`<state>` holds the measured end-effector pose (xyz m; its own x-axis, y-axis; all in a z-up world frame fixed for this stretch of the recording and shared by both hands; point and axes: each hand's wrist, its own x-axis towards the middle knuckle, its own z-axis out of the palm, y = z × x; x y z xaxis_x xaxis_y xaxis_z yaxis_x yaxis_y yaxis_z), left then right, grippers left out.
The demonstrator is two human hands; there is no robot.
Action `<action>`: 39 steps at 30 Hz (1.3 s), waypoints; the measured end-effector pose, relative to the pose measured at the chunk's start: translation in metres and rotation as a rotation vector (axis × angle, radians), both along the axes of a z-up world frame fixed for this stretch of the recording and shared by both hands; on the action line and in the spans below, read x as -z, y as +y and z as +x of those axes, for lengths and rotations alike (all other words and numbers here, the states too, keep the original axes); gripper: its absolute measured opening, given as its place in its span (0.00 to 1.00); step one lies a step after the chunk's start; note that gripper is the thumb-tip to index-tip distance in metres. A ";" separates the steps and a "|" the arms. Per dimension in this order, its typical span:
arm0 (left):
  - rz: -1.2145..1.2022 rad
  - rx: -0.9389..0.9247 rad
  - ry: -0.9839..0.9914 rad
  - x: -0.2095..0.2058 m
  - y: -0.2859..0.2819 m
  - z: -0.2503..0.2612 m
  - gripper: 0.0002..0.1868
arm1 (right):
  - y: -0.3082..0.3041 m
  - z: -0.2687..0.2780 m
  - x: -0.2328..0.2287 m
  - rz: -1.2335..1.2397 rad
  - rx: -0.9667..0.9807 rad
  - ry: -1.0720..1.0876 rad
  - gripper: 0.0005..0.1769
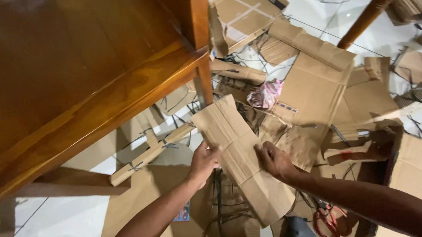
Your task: Wrapping wooden chair legs with protective cardboard and securing them with plastic ties
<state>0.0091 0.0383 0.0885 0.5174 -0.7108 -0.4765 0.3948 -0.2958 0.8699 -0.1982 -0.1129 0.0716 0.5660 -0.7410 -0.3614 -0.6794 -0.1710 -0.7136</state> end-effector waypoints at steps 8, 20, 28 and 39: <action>0.091 0.136 -0.413 0.033 0.031 0.034 0.21 | 0.026 -0.017 0.013 0.474 -0.437 -0.260 0.19; 0.254 0.195 -0.541 -0.001 0.106 0.035 0.19 | 0.041 0.021 0.008 0.552 -0.529 -0.138 0.23; -0.166 -0.331 -0.392 0.001 0.201 0.043 0.22 | 0.100 0.099 0.031 0.110 -0.832 0.080 0.27; -0.125 -0.685 -0.772 -0.070 0.263 0.076 0.59 | 0.236 0.233 -0.016 -0.209 -0.950 -0.519 0.16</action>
<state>0.0847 0.3013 0.1586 0.9619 -0.1713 0.2132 -0.2335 -0.1086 0.9663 0.0349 0.1229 0.0880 0.9843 0.0576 0.1666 0.1664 -0.6157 -0.7702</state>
